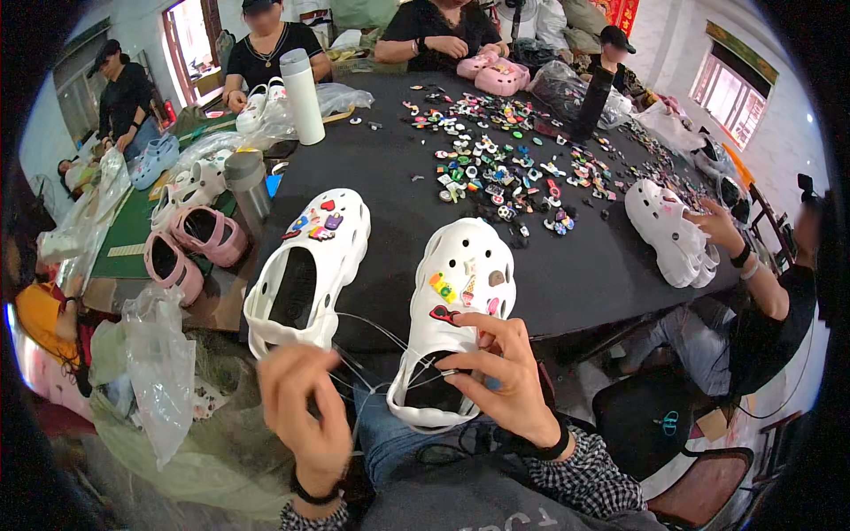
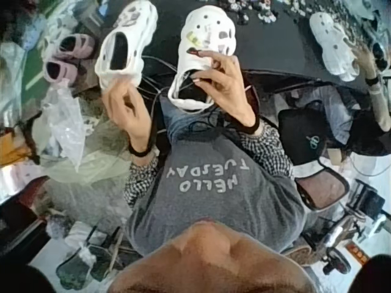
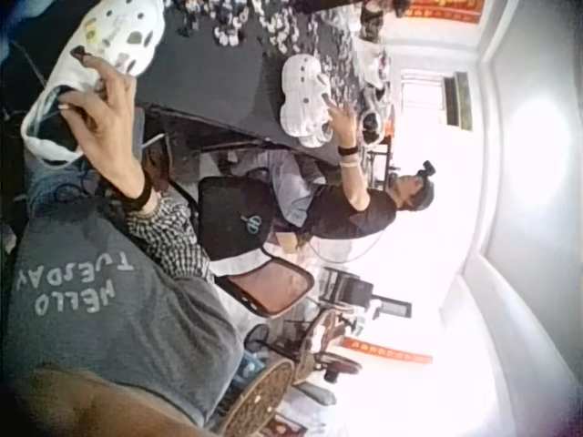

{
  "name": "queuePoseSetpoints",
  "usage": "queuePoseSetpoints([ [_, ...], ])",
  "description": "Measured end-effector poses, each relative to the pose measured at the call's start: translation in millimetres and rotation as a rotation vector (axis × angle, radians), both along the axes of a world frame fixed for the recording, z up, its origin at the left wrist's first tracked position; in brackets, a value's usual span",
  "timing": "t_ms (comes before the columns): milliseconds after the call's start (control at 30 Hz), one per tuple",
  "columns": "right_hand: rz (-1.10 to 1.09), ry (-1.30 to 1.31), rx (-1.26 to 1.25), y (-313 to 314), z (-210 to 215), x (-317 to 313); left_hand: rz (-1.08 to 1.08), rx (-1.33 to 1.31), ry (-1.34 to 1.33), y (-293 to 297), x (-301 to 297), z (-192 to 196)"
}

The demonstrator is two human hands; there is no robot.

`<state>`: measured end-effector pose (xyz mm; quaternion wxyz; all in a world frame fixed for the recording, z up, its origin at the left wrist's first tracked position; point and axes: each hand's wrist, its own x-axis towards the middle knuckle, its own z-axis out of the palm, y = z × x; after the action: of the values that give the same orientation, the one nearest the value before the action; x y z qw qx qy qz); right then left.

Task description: Attaching decorative charms to plastic clogs in a workshop environment.

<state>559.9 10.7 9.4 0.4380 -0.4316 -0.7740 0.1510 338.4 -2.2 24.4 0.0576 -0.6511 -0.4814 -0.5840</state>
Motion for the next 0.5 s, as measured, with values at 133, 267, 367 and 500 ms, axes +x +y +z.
queuePoseSetpoints([
  [133, 0.039, 0.026, -0.042, -3, 4, -2, -0.517, -0.442, -0.150, -37, 22, -4],
  [267, 0.094, 0.083, -0.105, -6, 0, 6, -1.028, -0.899, -0.583, -52, 35, -15],
  [367, 0.195, 0.443, -0.408, -7, -5, 12, -1.167, -0.884, -0.892, -60, 47, -29],
  [500, 0.161, 0.375, -0.267, -6, -12, 11, -1.065, -0.908, -1.103, -50, 51, -45],
])
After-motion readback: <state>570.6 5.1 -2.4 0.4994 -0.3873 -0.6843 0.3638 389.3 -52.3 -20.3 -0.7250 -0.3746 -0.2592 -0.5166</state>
